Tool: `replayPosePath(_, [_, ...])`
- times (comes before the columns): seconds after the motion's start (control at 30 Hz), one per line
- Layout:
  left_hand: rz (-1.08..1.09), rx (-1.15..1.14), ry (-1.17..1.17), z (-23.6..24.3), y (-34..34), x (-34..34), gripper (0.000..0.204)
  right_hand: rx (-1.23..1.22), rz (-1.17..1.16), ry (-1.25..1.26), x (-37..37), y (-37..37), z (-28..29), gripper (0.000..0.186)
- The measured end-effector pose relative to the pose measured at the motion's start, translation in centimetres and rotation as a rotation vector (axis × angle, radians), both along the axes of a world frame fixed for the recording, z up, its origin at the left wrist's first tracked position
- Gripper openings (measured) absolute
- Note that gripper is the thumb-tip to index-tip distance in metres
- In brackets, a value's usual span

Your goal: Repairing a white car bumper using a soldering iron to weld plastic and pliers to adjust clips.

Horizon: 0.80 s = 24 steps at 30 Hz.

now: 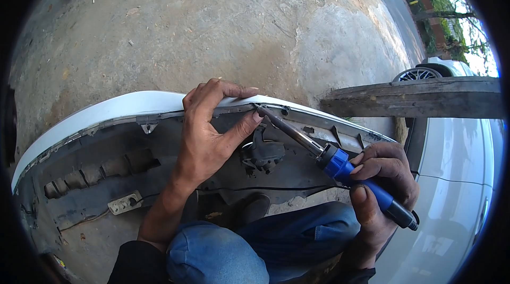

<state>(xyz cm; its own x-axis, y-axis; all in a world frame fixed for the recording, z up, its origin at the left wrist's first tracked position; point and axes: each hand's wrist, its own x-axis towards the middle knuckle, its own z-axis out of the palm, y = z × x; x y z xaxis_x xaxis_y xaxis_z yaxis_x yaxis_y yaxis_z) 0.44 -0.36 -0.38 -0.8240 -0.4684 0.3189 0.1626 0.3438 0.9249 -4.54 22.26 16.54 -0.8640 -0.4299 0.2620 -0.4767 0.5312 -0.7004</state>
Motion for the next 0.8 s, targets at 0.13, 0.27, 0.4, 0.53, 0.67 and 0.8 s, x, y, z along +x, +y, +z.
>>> replayPosePath(0.13, [0.000,-0.003,-0.004,0.0,0.0,0.0,0.036,0.001,-0.007,-0.007,0.0,-0.1,0.1,0.043])
replayPosePath(0.27, [-0.005,-0.004,0.022,-0.2,0.0,0.0,0.030,0.003,-0.008,-0.004,0.0,-0.1,0.1,0.044])
replayPosePath(0.4, [-0.009,0.004,0.023,-0.2,0.1,0.0,0.029,0.023,-0.003,0.002,0.0,0.1,0.1,0.043])
replayPosePath(0.53, [-0.010,-0.001,-0.005,-0.1,-0.1,0.1,0.036,0.019,-0.001,0.003,-0.2,0.2,-0.1,0.043])
replayPosePath(0.67, [-0.024,-0.001,-0.001,0.1,-0.4,0.2,0.035,-0.070,-0.008,0.056,-0.3,1.1,-0.1,0.041])
replayPosePath(0.8, [-0.050,0.016,0.004,0.1,-0.6,0.3,0.030,-0.033,0.003,0.011,-0.1,1.0,0.0,0.040])
